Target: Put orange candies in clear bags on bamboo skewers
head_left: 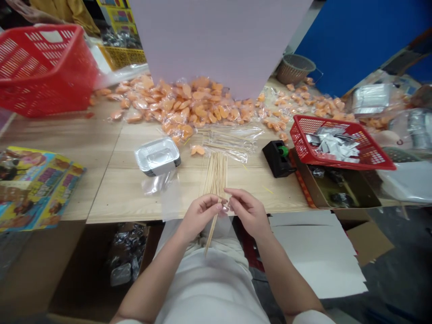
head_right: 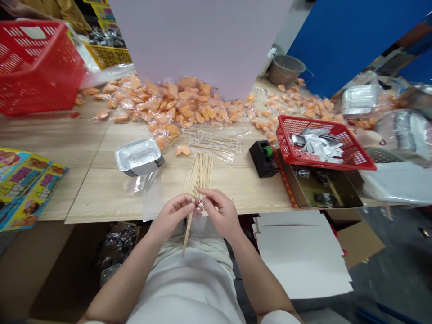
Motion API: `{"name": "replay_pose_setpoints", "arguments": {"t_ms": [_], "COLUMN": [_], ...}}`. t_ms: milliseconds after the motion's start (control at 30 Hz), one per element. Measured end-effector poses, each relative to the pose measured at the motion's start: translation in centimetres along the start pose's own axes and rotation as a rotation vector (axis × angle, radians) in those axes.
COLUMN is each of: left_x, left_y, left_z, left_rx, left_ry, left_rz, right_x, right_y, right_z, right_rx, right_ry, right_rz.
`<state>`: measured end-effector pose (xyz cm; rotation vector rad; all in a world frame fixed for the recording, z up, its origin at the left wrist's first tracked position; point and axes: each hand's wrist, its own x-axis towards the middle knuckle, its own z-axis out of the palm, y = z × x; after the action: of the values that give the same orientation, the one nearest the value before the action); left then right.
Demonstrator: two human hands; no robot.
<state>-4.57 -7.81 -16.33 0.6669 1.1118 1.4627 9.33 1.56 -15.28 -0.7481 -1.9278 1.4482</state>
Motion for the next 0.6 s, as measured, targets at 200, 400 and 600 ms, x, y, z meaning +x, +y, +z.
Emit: {"name": "replay_pose_setpoints", "arguments": {"t_ms": [200, 400, 600], "left_x": [0.0, 0.0, 0.0], "left_y": [0.2, 0.3, 0.5], "left_z": [-0.1, -0.1, -0.2], "left_rx": [-0.01, -0.039, -0.045], "left_ry": [-0.015, -0.023, -0.043], "left_rz": [-0.083, -0.122, -0.145], "right_x": [-0.1, -0.2, -0.2], "right_y": [-0.4, -0.2, -0.4], "right_z": [-0.7, -1.1, -1.3], "right_rx": [-0.115, -0.198, -0.239], "right_ry": [-0.055, -0.074, -0.092], "right_rz": [-0.281, -0.33, -0.321]}}
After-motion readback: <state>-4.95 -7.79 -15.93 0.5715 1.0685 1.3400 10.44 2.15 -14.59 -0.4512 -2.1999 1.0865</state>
